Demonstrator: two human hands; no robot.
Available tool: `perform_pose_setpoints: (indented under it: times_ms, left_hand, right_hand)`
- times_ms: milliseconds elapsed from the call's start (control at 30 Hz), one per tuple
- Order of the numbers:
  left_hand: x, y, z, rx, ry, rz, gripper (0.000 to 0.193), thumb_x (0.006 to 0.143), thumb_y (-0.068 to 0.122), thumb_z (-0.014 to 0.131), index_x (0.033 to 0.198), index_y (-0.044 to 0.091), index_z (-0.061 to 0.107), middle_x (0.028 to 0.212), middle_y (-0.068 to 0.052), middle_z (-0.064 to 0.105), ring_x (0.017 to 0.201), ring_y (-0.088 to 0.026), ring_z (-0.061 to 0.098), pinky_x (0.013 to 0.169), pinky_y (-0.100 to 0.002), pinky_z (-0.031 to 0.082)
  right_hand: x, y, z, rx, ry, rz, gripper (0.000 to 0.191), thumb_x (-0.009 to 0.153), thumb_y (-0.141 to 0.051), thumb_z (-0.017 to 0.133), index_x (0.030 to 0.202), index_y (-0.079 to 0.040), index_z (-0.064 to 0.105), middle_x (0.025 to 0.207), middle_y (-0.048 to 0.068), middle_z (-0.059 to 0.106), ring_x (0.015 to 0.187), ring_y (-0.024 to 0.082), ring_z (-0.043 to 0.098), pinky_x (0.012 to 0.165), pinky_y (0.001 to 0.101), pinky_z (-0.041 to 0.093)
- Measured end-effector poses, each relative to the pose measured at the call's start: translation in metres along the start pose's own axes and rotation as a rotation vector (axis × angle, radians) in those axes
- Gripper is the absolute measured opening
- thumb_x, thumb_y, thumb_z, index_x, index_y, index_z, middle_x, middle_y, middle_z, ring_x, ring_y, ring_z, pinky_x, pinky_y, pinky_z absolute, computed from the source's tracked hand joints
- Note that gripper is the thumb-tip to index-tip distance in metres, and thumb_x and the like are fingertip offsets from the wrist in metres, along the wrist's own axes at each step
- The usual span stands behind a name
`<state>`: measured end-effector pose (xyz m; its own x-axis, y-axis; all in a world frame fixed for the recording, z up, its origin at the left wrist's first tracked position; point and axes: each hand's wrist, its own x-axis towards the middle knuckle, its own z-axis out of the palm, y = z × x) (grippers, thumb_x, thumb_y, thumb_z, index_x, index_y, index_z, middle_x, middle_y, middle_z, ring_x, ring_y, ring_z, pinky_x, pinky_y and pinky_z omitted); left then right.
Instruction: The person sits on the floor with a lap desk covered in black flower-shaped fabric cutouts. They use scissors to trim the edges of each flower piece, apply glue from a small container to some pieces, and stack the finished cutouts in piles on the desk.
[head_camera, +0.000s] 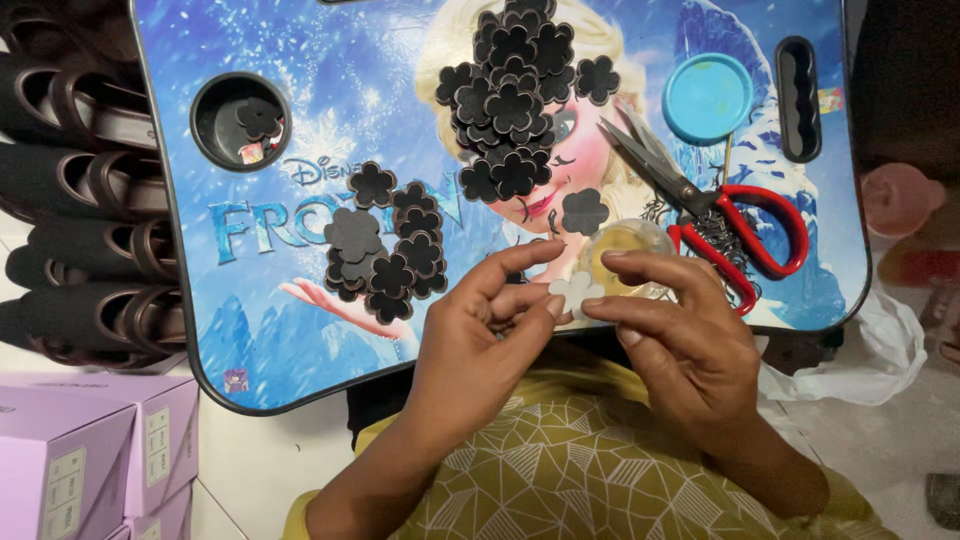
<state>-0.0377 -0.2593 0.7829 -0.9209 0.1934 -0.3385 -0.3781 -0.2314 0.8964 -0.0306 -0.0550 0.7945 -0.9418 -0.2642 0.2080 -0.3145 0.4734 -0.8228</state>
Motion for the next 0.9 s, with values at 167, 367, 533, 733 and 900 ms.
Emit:
perform_pose_setpoints:
  times_ms: [167,367,533,733,900]
  left_hand:
    - [-0.005,0.0,0.001,-0.026,-0.014,-0.026,0.047,0.097,0.002,0.063,0.143,0.004,0.057,0.098,-0.005,0.076,0.093,-0.006,0.069,0.081,-0.02,0.054]
    - [-0.007,-0.004,0.0,-0.066,0.003,-0.036,0.048,0.096,0.0,0.062,0.144,0.003,0.056,0.097,-0.007,0.075,0.094,-0.009,0.071,0.084,-0.023,0.055]
    - [-0.007,-0.006,-0.001,-0.062,-0.008,-0.015,0.049,0.098,-0.001,0.061,0.146,0.004,0.054,0.098,-0.008,0.075,0.095,-0.009,0.069,0.085,-0.022,0.054]
    - [-0.007,-0.007,-0.002,-0.073,-0.009,-0.033,0.05,0.097,-0.002,0.059,0.146,0.003,0.054,0.101,-0.008,0.074,0.097,-0.009,0.071,0.087,-0.022,0.056]
    - [-0.004,-0.01,-0.003,-0.079,0.02,-0.005,0.048,0.098,-0.001,0.062,0.145,0.002,0.055,0.101,-0.008,0.074,0.095,-0.009,0.07,0.084,-0.022,0.055]
  right_hand:
    - [0.002,-0.001,0.004,-0.154,0.019,-0.103,0.03,0.09,0.0,0.067,0.116,-0.013,0.076,0.135,0.013,0.063,0.122,0.028,0.059,0.107,0.0401,0.046]
    - [0.004,0.0,0.004,-0.458,0.074,-0.303,0.039,0.08,-0.004,0.073,0.117,-0.016,0.077,0.134,0.011,0.061,0.119,0.032,0.055,0.108,0.0473,0.044]
    - [0.004,0.001,0.004,-0.569,0.098,-0.426,0.036,0.083,-0.011,0.079,0.118,-0.018,0.078,0.132,0.008,0.062,0.113,0.028,0.055,0.102,0.0463,0.044]
    - [0.007,0.004,0.008,-0.645,0.141,-0.497,0.031,0.088,-0.011,0.079,0.119,-0.02,0.078,0.131,0.006,0.063,0.111,0.027,0.057,0.101,0.0453,0.045]
    - [0.005,0.002,0.007,-0.641,0.098,-0.45,0.033,0.089,-0.008,0.077,0.121,-0.018,0.078,0.133,0.006,0.063,0.114,0.027,0.058,0.103,0.0464,0.045]
